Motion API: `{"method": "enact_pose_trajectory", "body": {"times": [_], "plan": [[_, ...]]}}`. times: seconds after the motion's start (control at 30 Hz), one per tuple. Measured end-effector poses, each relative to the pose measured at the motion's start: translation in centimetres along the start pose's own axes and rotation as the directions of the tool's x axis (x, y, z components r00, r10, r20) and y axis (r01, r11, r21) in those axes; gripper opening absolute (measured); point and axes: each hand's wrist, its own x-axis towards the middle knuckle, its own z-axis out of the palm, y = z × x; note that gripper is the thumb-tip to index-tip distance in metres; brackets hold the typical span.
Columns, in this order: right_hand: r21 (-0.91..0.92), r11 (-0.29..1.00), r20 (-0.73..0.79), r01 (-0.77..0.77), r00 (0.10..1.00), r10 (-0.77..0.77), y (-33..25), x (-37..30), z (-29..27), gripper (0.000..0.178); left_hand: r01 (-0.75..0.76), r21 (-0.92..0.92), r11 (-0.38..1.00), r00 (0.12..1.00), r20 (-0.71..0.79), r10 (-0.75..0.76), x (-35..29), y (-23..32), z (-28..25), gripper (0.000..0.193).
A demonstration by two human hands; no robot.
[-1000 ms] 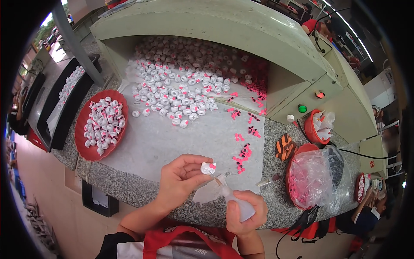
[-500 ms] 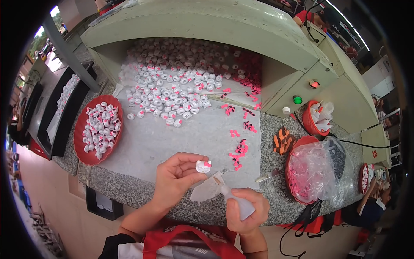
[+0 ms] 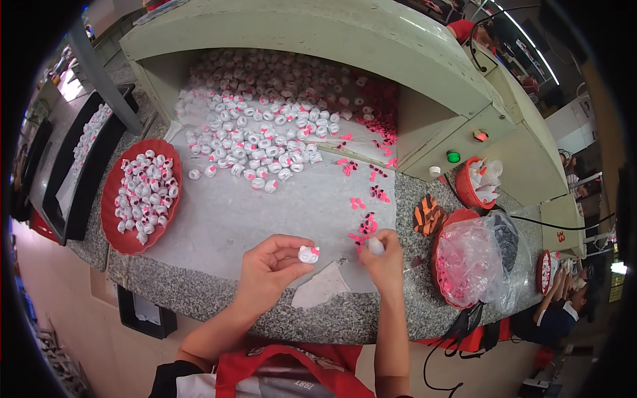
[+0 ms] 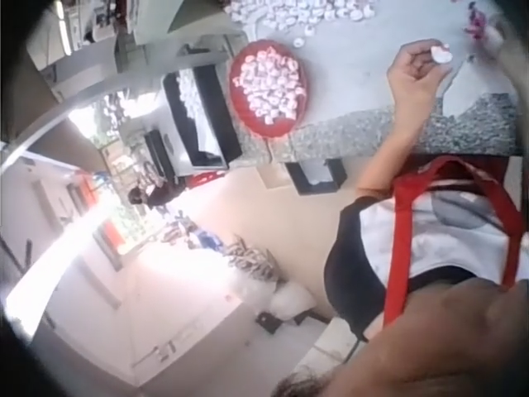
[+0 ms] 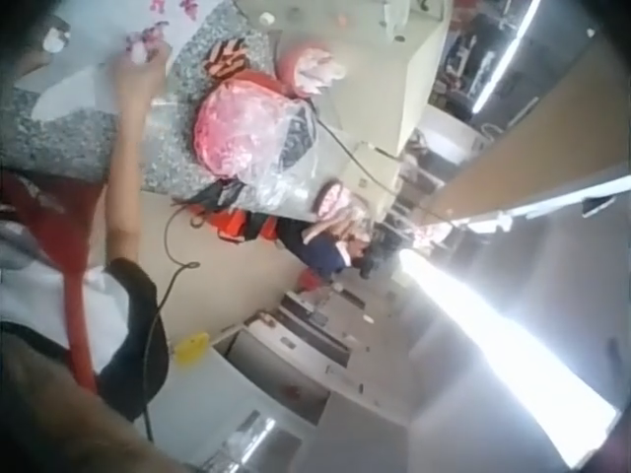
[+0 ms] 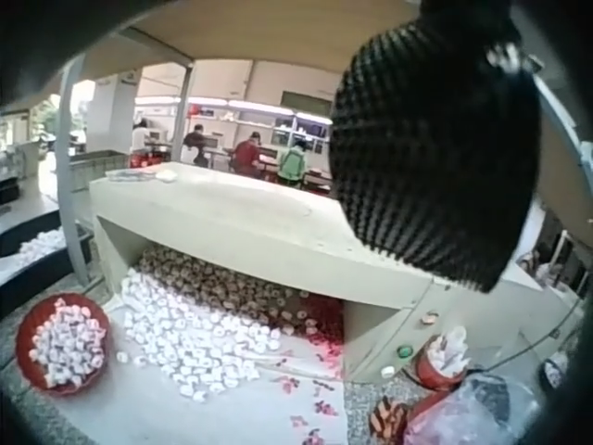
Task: Applying small pink bows to white plastic Hello Kitty-shaped charms using a glue bottle.
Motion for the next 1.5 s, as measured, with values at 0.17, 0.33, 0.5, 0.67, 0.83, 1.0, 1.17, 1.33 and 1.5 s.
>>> {"method": "enact_pose_trajectory", "body": {"times": [0.17, 0.33, 0.5, 0.67, 0.83, 1.0, 1.17, 1.33, 1.5], "plan": [[-0.771, 0.601, 0.164, 0.211, 0.978, -0.132, -1.5, 1.9, 1.4, 0.021, -0.051, 0.015, 0.999, 0.998, -0.031, 0.052, 0.1, -0.5, -0.6, 0.03], [-0.14, 0.97, 0.262, -0.201, 0.937, 0.232, -1.9, 1.3, -0.4, 0.02, -0.009, 0.038, 0.999, 0.998, -0.063, 0.011, 0.4, -0.9, 0.5, 0.031], [-0.562, 0.754, 0.203, 0.339, 0.941, -0.272, -1.0, 0.7, 0.5, 0.019, 0.001, 0.007, 1.0, 1.0, -0.028, -0.001, 0.5, -0.7, 1.7, 0.032], [-0.474, 0.829, 0.188, 0.296, 0.954, -0.233, -3.0, 0.1, 0.0, 0.016, -0.053, 0.034, 0.998, 0.997, -0.05, 0.055, 0.4, -1.1, 0.6, 0.03], [0.224, 0.975, 0.296, 0.0, 0.953, -0.067, -8.7, -3.5, 0.3, 0.012, -0.095, 0.045, 0.994, 0.995, -0.035, 0.097, 0.1, -1.2, 0.6, 0.031], [0.25, 0.961, 0.321, 0.12, 0.926, -0.199, -9.3, -4.6, 2.0, 0.012, -0.226, 0.038, 0.973, 0.974, -0.015, 0.227, 0.1, -1.1, 0.9, 0.03], [0.205, 0.979, 0.242, 0.016, 0.968, -0.066, -8.7, -4.7, 1.6, 0.011, -0.275, 0.129, 0.953, 0.961, -0.005, 0.278, -0.2, -1.1, 1.2, 0.03], [0.34, 0.94, 0.227, 0.04, 0.966, -0.124, -8.1, -5.0, 1.5, 0.012, -0.284, 0.15, 0.947, 0.958, 0.016, 0.285, -0.3, -1.1, 1.7, 0.03], [0.31, 0.941, 0.168, 0.133, 0.967, -0.192, -7.3, -5.2, 1.7, 0.015, -0.284, 0.155, 0.946, 0.959, 0.071, 0.276, -0.5, -1.0, 1.7, 0.031]]}}
